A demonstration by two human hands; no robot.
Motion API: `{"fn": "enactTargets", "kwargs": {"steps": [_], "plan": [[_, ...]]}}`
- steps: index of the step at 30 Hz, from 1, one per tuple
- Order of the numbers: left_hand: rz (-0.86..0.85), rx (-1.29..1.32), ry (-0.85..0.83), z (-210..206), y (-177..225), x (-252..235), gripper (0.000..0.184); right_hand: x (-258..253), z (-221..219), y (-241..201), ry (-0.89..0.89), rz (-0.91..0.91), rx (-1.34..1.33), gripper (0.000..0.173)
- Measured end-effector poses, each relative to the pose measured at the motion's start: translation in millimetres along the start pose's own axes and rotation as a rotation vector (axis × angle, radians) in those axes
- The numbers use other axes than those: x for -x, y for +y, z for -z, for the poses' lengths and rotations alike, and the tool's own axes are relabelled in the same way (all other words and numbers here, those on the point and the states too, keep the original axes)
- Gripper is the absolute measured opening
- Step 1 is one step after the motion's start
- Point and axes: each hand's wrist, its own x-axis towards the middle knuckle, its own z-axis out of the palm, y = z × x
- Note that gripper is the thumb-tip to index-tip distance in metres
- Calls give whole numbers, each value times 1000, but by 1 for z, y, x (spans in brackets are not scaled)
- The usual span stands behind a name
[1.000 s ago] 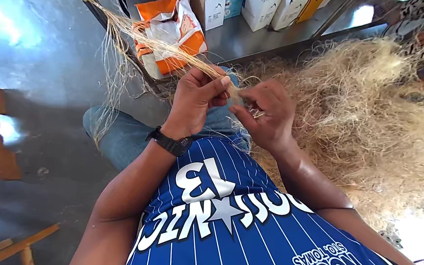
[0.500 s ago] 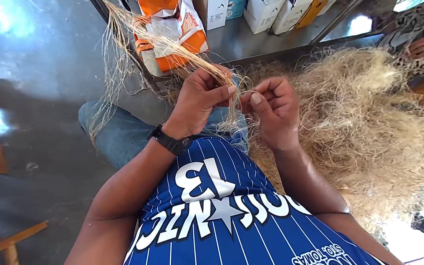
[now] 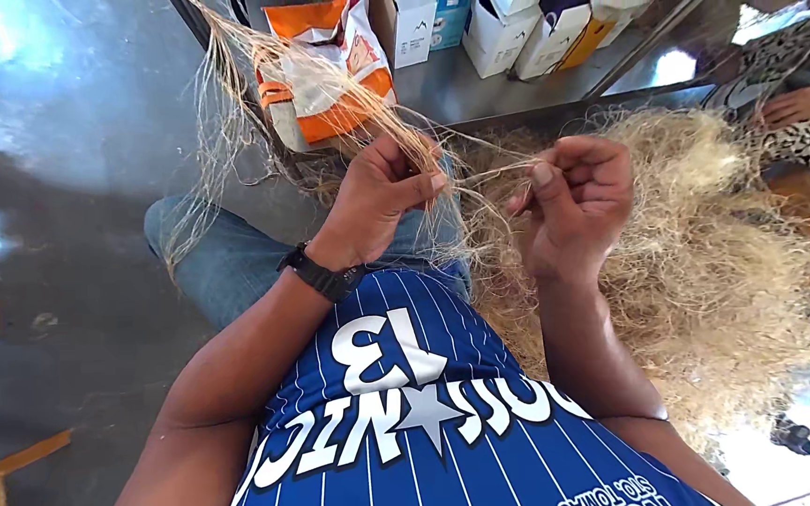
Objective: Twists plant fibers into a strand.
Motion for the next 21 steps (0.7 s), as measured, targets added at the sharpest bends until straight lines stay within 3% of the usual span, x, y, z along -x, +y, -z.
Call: {"fn": "enactTargets", "kwargs": {"steps": [4, 7, 9, 13, 17, 20, 21], "plan": [[35, 44, -120, 0, 0, 1, 36, -14, 4, 3, -46, -49, 190, 28], [31, 18, -139, 0, 2, 1, 42, -17, 5, 3, -95, 57, 474, 35], [24, 22, -138, 2, 2, 1, 41, -13, -1, -1, -140, 118, 541, 29], [40, 32, -114, 1, -1, 1, 38, -1, -14, -2, -300, -81, 462, 38], [58, 69, -85, 2, -7, 1, 30, 7, -18, 3, -345, -144, 395, 15], [181, 153, -14, 2, -4, 1, 11, 7, -13, 2, -389, -184, 278, 14], [235, 172, 2, 3, -3, 0, 21, 7, -11, 2, -412, -201, 229, 14]]}}
